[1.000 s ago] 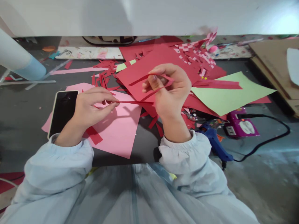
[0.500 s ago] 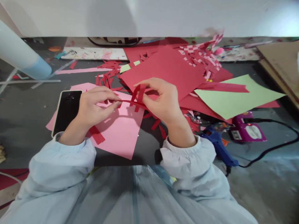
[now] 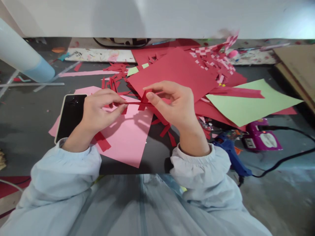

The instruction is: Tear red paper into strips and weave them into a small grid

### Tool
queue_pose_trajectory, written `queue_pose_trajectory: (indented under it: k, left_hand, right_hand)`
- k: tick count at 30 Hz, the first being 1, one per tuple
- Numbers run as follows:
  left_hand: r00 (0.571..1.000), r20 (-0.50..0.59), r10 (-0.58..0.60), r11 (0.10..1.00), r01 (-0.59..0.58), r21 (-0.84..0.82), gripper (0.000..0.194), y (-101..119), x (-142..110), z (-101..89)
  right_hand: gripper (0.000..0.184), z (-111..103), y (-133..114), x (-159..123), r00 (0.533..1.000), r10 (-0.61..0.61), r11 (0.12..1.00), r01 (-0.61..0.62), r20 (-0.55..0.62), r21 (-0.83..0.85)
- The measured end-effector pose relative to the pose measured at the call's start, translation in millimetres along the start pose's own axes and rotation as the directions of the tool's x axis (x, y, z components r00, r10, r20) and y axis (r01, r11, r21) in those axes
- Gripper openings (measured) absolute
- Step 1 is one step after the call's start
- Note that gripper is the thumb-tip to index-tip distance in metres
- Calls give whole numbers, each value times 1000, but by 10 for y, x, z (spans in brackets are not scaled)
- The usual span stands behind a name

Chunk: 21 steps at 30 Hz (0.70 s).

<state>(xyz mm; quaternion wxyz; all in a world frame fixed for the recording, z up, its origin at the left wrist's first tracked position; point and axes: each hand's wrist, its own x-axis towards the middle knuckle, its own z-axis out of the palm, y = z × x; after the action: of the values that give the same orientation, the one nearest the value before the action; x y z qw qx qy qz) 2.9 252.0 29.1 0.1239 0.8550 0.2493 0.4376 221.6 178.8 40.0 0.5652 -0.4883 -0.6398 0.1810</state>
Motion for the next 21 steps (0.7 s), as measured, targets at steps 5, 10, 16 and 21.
queue_pose_trajectory:
  k: [5, 10, 16, 21]
  left_hand:
    - [1000, 15, -7, 1000, 6, 28, 12, -6, -2, 12]
    - [1000, -6, 12, 999, -12, 40, 16, 14, 7, 21]
    - [1000, -20, 8, 999, -8, -31, 10, 53, 17, 10]
    - [999, 2, -41, 999, 41, -27, 14, 57, 16, 2]
  right_hand:
    - [10, 39, 20, 15, 1000, -2, 999, 3, 11, -32]
    - [12, 94, 10, -7, 999, -33, 998, 34, 9, -54]
    - [18, 145, 68, -31, 992, -101, 979, 113, 75, -171]
    - [16, 124, 63, -24, 983, -124, 960, 153, 133, -236]
